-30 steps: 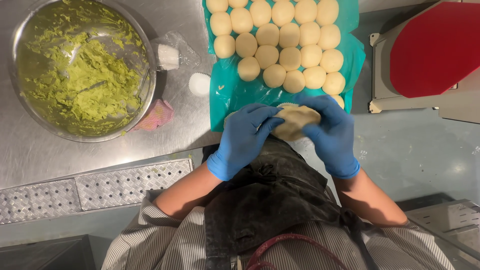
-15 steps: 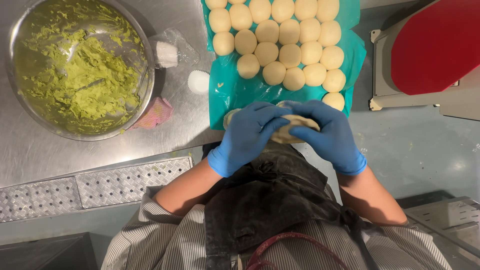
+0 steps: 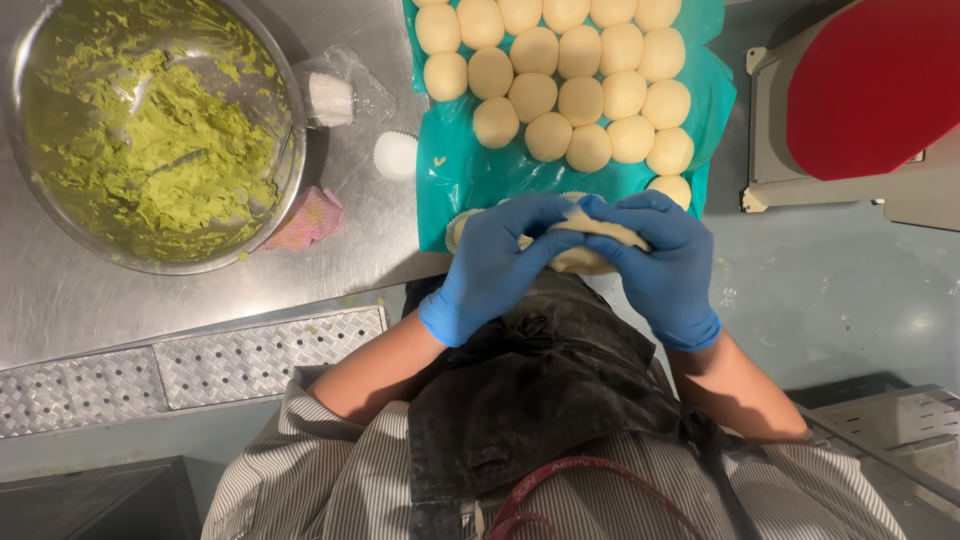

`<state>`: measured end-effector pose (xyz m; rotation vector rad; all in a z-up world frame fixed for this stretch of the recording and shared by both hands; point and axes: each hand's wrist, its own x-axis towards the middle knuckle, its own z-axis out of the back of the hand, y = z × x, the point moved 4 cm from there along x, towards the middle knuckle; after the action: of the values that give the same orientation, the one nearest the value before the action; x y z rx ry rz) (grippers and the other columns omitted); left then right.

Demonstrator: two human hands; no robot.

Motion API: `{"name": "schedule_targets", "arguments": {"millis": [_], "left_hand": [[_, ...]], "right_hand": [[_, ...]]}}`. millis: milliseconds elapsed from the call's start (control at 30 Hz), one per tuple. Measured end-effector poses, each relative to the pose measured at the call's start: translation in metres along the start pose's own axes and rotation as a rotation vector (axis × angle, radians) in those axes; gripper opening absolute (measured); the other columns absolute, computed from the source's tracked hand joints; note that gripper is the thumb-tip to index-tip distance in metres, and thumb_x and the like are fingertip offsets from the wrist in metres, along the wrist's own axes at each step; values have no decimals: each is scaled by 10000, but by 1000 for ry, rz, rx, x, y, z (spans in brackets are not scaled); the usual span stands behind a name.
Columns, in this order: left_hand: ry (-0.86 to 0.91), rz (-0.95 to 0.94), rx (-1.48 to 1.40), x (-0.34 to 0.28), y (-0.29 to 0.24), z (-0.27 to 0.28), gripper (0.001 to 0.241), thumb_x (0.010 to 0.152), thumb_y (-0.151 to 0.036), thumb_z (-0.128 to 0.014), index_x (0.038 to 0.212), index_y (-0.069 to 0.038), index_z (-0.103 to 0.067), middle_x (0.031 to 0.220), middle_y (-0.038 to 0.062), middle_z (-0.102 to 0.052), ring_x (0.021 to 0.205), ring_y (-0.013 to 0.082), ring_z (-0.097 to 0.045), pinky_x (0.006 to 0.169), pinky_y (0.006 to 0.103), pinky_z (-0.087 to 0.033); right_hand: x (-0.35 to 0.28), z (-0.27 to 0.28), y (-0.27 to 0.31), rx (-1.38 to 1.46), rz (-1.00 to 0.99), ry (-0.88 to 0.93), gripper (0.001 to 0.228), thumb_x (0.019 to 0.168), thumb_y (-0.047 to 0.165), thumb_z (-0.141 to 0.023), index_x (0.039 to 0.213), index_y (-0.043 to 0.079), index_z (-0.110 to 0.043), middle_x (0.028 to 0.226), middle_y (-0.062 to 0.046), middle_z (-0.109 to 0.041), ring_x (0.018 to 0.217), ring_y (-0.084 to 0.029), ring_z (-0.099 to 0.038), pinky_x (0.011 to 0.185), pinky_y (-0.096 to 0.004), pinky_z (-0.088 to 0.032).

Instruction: Stuffing dough balls with a green filling and placing them into paper liners on a tray.

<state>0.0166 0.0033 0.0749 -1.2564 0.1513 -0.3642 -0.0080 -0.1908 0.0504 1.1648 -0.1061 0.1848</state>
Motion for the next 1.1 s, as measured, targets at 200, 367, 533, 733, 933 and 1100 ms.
{"name": "schedule_targets", "arguments": {"millis": [200,367,533,733,933,1100], "left_hand": [[-63,-83,-4,-3,5,1,253,1007,-330,-673,1088,-92,-710,996,220,-699,893,433,-694,718,487,-611],[10,-114,145,-4,5,1,184,1043,-336,-631,1136,-200,-712,980,12,-678,890,291,-735,725,400,-620],[-92,-63,-138,-7,6,-1,245,962,-277,-764,1147,-131,-697,1008,120,-720,957,356,-735,814,473,-629],[-127,-83,-33,-11,3,0,145,988,-248,-732,1095,-150,-723,985,81,-738,925,312,-750,806,435,-640],[-140,-53,-128,-21,9,5,295,946,-275,-773,1168,-102,-686,964,129,-690,915,339,-728,806,466,-619],[-166,-100,8,-36,4,27,126,999,-177,-715,1103,-107,-721,895,102,-678,827,354,-721,727,421,-631]], "right_hand": [[2,2,10,132,-154,-108,349,810,-29,-726,1152,30,-752,1027,-52,-658,877,-134,-532,815,-241,-444],[-2,1,-5,-61,21,-35,284,795,95,-906,1034,13,-778,991,-138,-688,917,-324,-690,845,-428,-574],[-5,4,-19,111,-43,-123,170,887,32,-828,1017,-39,-744,1036,-185,-706,985,-319,-707,846,-438,-587],[1,0,5,39,-29,34,350,776,69,-887,1083,3,-731,1054,-184,-687,953,-338,-694,819,-424,-583],[-4,-5,-17,143,-27,-27,177,902,17,-802,1067,-19,-747,1066,-164,-710,1011,-259,-690,881,-446,-587],[8,-27,14,204,47,55,513,773,89,-906,1208,-45,-670,1079,-171,-619,1002,-260,-650,928,-460,-577]]}}
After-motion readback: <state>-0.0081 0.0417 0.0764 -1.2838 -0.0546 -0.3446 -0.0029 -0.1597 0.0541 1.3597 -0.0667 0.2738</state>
